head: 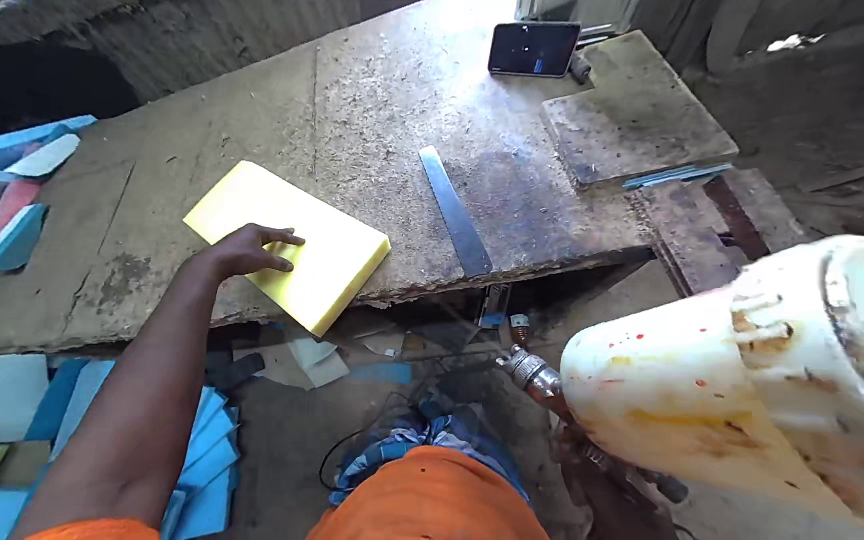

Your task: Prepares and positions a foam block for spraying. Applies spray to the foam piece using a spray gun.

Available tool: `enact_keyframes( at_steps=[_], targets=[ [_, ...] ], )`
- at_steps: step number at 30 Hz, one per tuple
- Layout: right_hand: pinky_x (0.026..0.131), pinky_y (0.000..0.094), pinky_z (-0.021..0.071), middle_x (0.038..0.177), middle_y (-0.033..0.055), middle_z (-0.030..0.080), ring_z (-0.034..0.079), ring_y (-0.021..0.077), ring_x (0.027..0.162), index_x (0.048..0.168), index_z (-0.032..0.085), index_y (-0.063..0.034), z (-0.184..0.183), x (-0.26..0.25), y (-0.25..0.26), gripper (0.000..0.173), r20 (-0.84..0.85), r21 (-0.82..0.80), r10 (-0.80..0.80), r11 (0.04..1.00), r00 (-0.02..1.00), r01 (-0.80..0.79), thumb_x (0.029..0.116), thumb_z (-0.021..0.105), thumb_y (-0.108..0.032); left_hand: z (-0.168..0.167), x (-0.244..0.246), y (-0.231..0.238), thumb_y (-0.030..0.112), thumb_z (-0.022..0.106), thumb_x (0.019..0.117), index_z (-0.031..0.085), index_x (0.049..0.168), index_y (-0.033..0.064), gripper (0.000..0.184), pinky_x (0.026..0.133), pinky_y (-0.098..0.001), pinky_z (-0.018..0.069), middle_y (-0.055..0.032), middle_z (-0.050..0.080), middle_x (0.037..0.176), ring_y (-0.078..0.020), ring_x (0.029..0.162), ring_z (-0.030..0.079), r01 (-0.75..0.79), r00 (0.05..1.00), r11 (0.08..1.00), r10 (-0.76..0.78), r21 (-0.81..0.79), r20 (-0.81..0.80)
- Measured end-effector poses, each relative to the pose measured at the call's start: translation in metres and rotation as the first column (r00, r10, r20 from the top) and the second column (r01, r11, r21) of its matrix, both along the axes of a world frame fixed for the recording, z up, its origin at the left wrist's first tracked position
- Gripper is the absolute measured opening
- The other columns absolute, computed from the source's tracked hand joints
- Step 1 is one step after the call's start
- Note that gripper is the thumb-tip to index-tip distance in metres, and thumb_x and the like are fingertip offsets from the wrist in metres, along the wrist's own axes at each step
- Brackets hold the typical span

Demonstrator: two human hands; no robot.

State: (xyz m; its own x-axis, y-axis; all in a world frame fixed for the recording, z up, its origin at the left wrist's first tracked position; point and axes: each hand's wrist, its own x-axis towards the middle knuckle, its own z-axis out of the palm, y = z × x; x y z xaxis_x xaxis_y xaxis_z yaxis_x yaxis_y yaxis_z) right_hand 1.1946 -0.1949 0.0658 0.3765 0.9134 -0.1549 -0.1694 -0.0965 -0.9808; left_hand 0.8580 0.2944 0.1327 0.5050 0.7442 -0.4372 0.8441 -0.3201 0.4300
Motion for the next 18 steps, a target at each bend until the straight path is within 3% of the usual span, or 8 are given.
enact_keyframes(
  at_steps=[4, 6, 9, 12, 14, 16, 18],
  targets=[
    [0.057, 0.0202, 0.0543, 0.086, -0.0112, 0.069, 0.06, -0.0009, 0.062, 0.112, 0.068, -0.0206, -0.004, 0.004, -0.003, 0.018, 0.01, 0.009, 0.077, 0.997, 0.997, -0.077, 0.0975, 0.07, -0.032, -0.001, 0.0, -0.001, 0.008, 0.083, 0.0843, 0.07, 0.133, 0.0168, 0.051, 0.116, -0.0566, 0.039, -0.0101, 0.045, 0.159, -0.0293, 0.147, 0.043, -0.032, 0.999, 0.999, 0.032, -0.024, 0.021],
    [0.066, 0.0255, 0.0575, 0.084, -0.0067, 0.07, 0.063, 0.0021, 0.068, 0.107, 0.069, -0.0108, -0.013, 0.005, -0.007, 0.022, 0.07, 0.018, 0.11, 0.994, 0.992, -0.111, 0.0999, 0.067, -0.031, -0.001, 0.0, -0.002, 0.007, 0.082, 0.0845, 0.07, 0.132, 0.0159, 0.05, 0.115, -0.0566, 0.0393, -0.0105, 0.046, 0.159, -0.0302, 0.147, 0.043, -0.037, 0.999, 0.999, 0.038, -0.03, 0.027],
    [0.065, 0.0313, 0.0567, 0.079, 0.0014, 0.067, 0.063, 0.0078, 0.066, 0.1, 0.068, -0.0034, -0.008, 0.007, -0.008, 0.026, 0.116, 0.061, 0.183, 0.98, 0.976, -0.191, 0.102, 0.064, -0.029, 0.001, 0.002, -0.005, 0.005, 0.081, 0.085, 0.069, 0.132, 0.0138, 0.05, 0.114, -0.0552, 0.0416, -0.0101, 0.046, 0.159, -0.0297, 0.145, 0.045, -0.068, 0.997, 0.996, 0.07, -0.053, 0.041],
    [0.075, 0.0214, 0.0556, 0.085, -0.0092, 0.067, 0.062, -0.0033, 0.075, 0.105, 0.068, -0.0064, 0.012, -0.002, -0.012, 0.021, 0.095, -0.053, 0.224, 0.974, 0.97, -0.22, 0.1019, 0.061, -0.026, 0.002, 0.004, -0.006, 0.004, 0.08, 0.0857, 0.068, 0.135, 0.0132, 0.051, 0.113, -0.0553, 0.0419, -0.009, 0.047, 0.158, -0.0297, 0.143, 0.047, -0.08, 0.996, 0.995, 0.082, -0.061, 0.042],
    [0.074, 0.0251, 0.0588, 0.086, -0.0057, 0.071, 0.066, 0.0002, 0.076, 0.104, 0.071, -0.0047, 0.009, 0.003, -0.023, 0.021, 0.069, -0.087, 0.238, 0.969, 0.969, -0.232, 0.101, 0.065, -0.025, 0.002, 0.005, -0.007, 0.005, 0.079, 0.086, 0.068, 0.135, 0.0146, 0.051, 0.112, -0.0548, 0.0426, -0.0065, 0.05, 0.156, -0.028, 0.141, 0.05, -0.093, 0.995, 0.994, 0.094, -0.056, 0.031],
    [0.077, 0.0185, 0.0533, 0.088, -0.01, 0.065, 0.061, -0.0042, 0.079, 0.109, 0.065, -0.0057, 0.033, -0.004, -0.009, 0.026, 0.009, -0.224, 0.248, 0.945, 0.969, -0.24, 0.0997, 0.062, -0.03, 0.002, 0.005, -0.007, 0.006, 0.08, 0.0855, 0.068, 0.135, 0.0157, 0.052, 0.113, -0.0533, 0.0428, -0.0054, 0.051, 0.155, -0.0262, 0.14, 0.051, -0.096, 0.995, 0.994, 0.097, -0.052, 0.026],
    [0.078, 0.0167, 0.0516, 0.091, -0.0049, 0.067, 0.061, -0.0024, 0.08, 0.109, 0.065, 0.0007, 0.055, -0.006, 0.01, 0.031, -0.029, -0.192, 0.222, 0.956, 0.975, -0.224, 0.0965, 0.066, -0.027, 0.002, 0.003, -0.008, 0.005, 0.079, 0.0861, 0.067, 0.135, 0.0152, 0.051, 0.113, -0.0513, 0.0425, -0.0057, 0.05, 0.156, -0.0251, 0.141, 0.05, -0.098, 0.994, 0.993, 0.101, -0.061, 0.047]
  ],
)
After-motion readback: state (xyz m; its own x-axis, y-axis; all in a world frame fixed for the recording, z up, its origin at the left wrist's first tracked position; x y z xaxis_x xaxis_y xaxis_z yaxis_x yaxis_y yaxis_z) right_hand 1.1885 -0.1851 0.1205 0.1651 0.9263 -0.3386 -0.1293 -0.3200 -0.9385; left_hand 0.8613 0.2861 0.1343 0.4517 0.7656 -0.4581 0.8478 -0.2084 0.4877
